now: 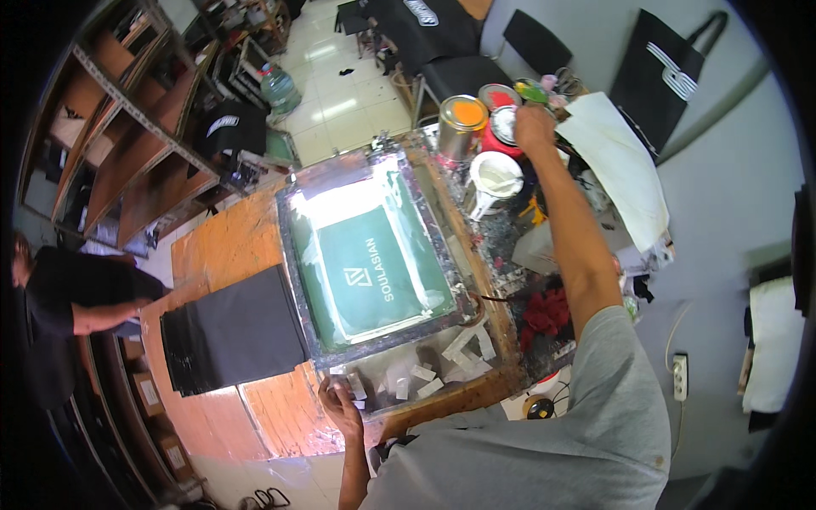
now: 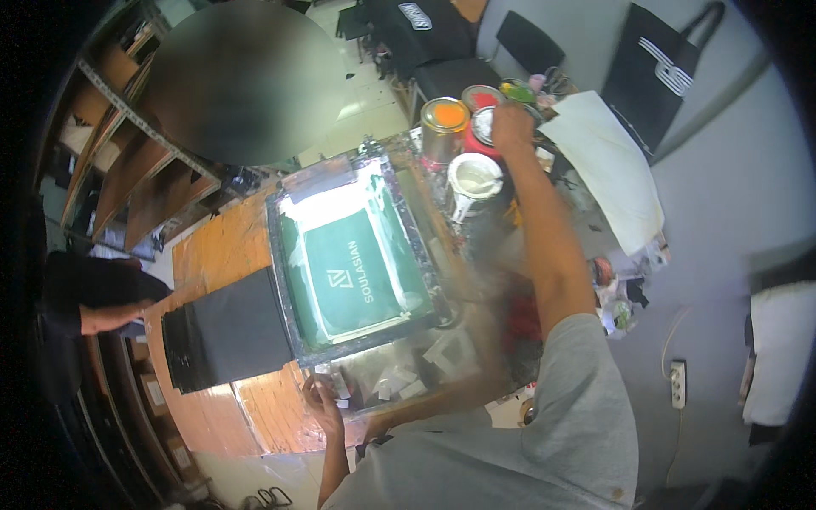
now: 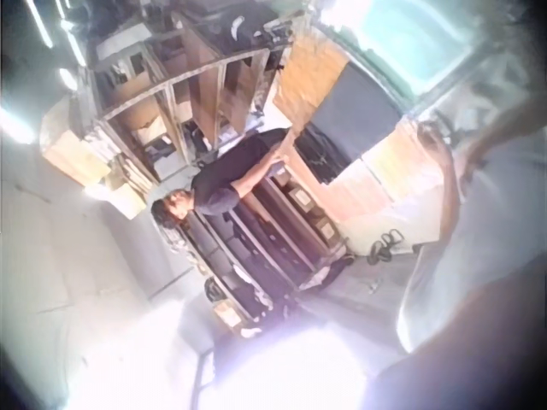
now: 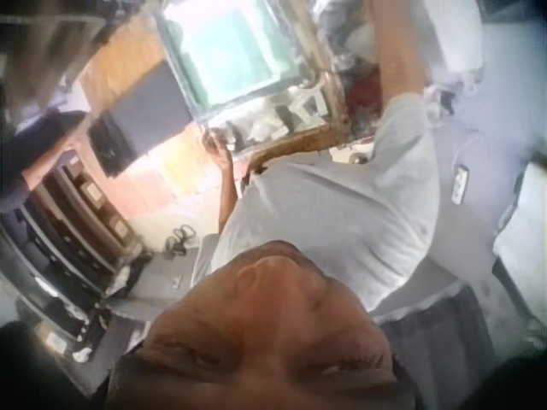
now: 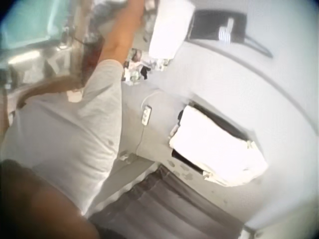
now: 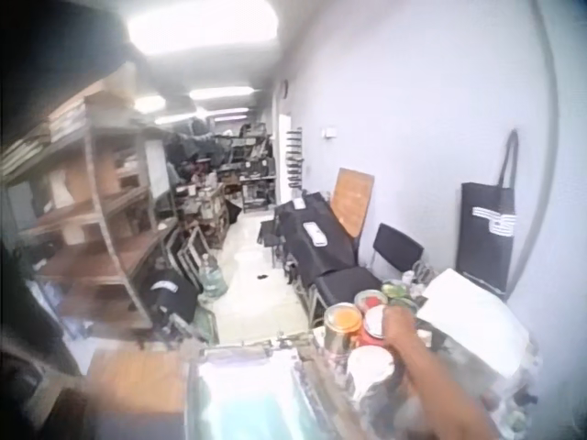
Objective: The person performs screen printing by applying ink to a screen with a squeegee, pressing it onto black bags, and then moving the bags to a stack.
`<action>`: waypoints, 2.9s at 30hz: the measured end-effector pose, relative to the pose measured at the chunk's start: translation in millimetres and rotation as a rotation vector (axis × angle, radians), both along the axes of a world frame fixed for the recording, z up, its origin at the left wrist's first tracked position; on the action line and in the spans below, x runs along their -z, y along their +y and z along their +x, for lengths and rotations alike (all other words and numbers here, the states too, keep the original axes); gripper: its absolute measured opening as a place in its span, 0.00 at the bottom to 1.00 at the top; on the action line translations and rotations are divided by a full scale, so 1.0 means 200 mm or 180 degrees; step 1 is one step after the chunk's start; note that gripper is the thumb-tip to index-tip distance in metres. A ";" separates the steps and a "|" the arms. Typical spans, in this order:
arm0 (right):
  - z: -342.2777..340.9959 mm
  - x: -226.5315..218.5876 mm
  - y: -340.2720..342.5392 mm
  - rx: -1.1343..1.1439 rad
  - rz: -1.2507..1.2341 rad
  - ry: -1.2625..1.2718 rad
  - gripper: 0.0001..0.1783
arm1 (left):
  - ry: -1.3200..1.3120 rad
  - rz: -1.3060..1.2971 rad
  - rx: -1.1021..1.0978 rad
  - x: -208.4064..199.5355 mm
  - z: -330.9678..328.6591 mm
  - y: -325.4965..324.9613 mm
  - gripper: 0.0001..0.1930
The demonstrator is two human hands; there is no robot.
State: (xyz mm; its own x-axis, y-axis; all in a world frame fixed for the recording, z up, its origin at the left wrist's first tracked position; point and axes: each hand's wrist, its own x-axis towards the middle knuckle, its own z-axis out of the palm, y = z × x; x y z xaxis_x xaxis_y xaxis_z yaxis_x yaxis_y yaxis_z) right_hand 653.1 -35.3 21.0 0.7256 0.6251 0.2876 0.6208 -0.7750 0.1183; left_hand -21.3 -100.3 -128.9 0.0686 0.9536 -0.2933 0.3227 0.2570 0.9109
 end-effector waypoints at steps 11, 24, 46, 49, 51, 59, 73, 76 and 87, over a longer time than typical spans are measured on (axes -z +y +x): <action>0.08 -0.23 0.01 0.0272 0.0986 0.0244 0.15 | 0.2119 0.1929 0.0718 0.12 -0.13 -0.04 0.34; -1.14 0.31 0.28 -0.1136 0.1505 0.2448 0.11 | 0.2038 0.2113 0.0632 0.10 -0.15 -0.02 0.32; -1.21 0.35 -1.05 0.0504 0.4198 0.1066 0.50 | 0.1716 0.1894 0.0771 0.13 -0.12 -0.04 0.32; -0.97 0.43 -1.12 0.0664 0.3690 0.1846 0.53 | 0.1733 0.1796 0.0735 0.13 -0.13 -0.03 0.31; -0.93 0.45 -1.13 0.0196 0.3795 0.1950 0.54 | 0.2004 0.1542 0.0789 0.11 -0.13 -0.04 0.31; -1.19 0.25 -0.83 -0.0984 0.2419 0.0905 0.47 | 0.1926 0.2005 0.0620 0.08 -0.11 -0.05 0.28; -1.29 -0.01 -0.05 -0.1030 -0.0311 0.1435 0.48 | 0.1996 0.1863 0.0555 0.06 -0.11 -0.05 0.27; -1.30 -0.03 -0.03 -0.1025 -0.0449 0.1541 0.48 | 0.1928 0.1852 0.0547 0.05 -0.11 -0.05 0.27; -1.18 0.07 -0.69 -0.0463 0.1384 0.1664 0.47 | 0.1105 0.1395 0.0542 0.12 -0.17 -0.03 0.26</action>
State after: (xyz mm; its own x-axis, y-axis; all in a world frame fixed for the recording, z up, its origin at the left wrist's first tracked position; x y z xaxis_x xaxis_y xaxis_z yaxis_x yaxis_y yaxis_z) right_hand 416.3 -173.2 7.8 0.7547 0.6338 0.1696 0.6129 -0.5890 -0.5267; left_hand -55.7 -105.5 -152.4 0.2020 0.9749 0.0934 0.6250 -0.2017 0.7541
